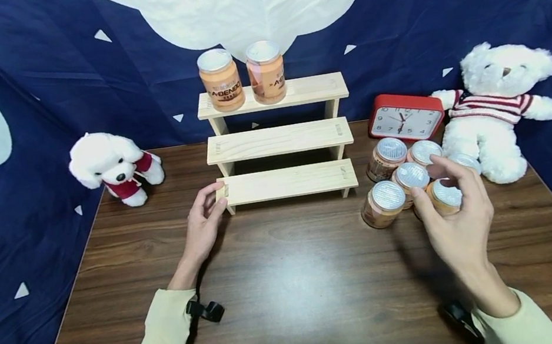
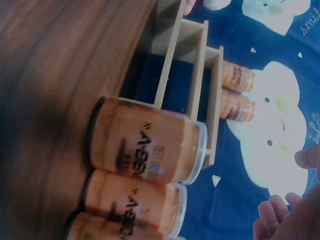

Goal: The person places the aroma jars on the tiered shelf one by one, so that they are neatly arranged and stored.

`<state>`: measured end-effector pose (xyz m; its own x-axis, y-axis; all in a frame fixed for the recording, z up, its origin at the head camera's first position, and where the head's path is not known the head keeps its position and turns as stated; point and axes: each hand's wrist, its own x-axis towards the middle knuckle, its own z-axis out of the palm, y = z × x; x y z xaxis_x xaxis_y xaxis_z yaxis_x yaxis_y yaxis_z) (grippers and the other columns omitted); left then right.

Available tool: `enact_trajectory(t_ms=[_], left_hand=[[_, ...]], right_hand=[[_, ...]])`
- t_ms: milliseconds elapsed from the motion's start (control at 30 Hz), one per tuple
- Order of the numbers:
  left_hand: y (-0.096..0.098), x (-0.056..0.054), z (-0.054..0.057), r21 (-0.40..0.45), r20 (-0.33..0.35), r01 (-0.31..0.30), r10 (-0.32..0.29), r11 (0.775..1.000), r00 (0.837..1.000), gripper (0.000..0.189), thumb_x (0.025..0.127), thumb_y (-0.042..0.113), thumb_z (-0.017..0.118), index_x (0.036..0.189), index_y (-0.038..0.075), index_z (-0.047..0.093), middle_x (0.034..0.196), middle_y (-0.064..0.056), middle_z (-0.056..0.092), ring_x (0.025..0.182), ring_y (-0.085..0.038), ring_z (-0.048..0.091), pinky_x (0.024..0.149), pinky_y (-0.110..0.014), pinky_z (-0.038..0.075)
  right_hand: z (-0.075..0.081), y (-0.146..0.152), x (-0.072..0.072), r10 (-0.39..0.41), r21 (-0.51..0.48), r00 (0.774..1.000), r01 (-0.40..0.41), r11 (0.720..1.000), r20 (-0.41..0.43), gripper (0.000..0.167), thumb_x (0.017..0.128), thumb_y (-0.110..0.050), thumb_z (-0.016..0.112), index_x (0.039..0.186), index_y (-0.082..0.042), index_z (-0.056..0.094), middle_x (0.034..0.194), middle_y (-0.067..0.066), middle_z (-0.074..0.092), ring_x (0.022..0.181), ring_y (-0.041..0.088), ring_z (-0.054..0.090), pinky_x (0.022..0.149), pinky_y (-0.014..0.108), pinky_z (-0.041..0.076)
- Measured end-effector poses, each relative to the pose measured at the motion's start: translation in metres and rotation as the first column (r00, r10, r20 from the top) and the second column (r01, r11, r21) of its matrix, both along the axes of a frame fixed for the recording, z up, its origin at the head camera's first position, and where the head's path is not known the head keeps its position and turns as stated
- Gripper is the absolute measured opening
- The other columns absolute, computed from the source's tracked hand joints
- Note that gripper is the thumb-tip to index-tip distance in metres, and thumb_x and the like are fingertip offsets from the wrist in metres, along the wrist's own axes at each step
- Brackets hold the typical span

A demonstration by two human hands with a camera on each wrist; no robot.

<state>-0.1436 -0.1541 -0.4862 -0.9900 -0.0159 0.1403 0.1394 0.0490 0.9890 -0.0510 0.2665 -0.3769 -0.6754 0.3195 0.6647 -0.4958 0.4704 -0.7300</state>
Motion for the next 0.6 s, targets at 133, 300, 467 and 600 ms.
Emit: enact_trajectory(t_ms=[133,300,467,600], left_hand=[[0.001,-0.001,0.000,0.001,0.002,0.001,-0.001,1.000,1.000,0.040,0.111,0.001,0.064,0.151,-0.003,0.059,0.153,-0.024,0.064,0.139,-0.025,0.062,0.115,-0.023,0.052],[0.000,0.000,-0.001,0.002,0.002,-0.002,0.002,1.000,1.000,0.040,0.111,0.001,0.064,0.151,-0.003,0.059,0.153,-0.023,0.064,0.138,-0.022,0.063,0.116,-0.023,0.052],[0.000,0.000,0.000,0.004,0.000,0.001,-0.001,1.000,1.000,0.040,0.111,0.000,0.064,0.151,-0.004,0.058,0.152,-0.024,0.064,0.137,-0.020,0.063,0.117,-0.024,0.051],[0.000,-0.001,0.000,0.004,0.000,0.003,-0.003,1.000,1.000,0.040,0.111,0.000,0.063,0.151,-0.004,0.058,0.151,-0.024,0.065,0.137,-0.020,0.063,0.117,-0.024,0.051]], right_hand=[[-0.005,0.008,0.004,-0.050,0.004,0.998,0.050,0.999,0.034,0.049,0.085,0.012,0.078,0.133,0.017,0.068,0.116,-0.015,0.072,0.112,0.005,0.064,0.097,0.017,0.048],[-0.008,0.017,0.008,-0.149,0.064,0.985,0.144,0.988,0.086,0.047,0.087,0.009,0.079,0.133,0.014,0.070,0.117,-0.023,0.070,0.111,-0.002,0.062,0.095,0.013,0.047],[-0.010,0.024,0.012,-0.214,0.087,0.969,0.205,0.975,0.120,0.048,0.085,0.009,0.079,0.133,0.013,0.071,0.114,-0.026,0.066,0.104,-0.007,0.061,0.093,0.011,0.047],[-0.015,0.032,0.016,-0.277,0.138,0.948,0.257,0.957,0.156,0.053,0.082,0.006,0.083,0.134,0.010,0.072,0.115,-0.031,0.061,0.103,-0.012,0.057,0.093,0.010,0.043]])
